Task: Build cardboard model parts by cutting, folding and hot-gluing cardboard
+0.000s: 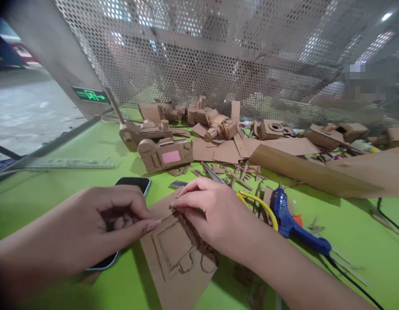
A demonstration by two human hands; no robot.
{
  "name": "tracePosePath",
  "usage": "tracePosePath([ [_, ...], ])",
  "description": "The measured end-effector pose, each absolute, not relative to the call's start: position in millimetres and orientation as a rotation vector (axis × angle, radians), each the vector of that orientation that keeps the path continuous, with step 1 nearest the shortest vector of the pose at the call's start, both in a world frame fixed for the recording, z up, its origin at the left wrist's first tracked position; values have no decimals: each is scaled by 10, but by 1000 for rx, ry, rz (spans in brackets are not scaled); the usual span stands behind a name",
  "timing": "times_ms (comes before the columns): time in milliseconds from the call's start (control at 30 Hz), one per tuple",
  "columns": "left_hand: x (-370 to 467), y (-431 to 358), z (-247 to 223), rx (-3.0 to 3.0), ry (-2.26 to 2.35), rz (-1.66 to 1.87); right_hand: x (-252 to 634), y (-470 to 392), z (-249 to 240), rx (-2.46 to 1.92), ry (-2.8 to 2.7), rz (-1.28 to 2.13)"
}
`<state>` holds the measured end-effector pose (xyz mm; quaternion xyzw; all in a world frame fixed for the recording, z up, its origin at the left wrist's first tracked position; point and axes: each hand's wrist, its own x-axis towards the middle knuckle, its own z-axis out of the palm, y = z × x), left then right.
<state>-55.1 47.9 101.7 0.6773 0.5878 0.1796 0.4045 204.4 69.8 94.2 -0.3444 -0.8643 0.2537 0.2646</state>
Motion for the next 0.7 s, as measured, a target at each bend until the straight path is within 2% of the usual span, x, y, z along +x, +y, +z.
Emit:
tracePosePath([
  [700,-551,476,1014,1684,1472,463,2046,714,925,-947,-2322,702],
])
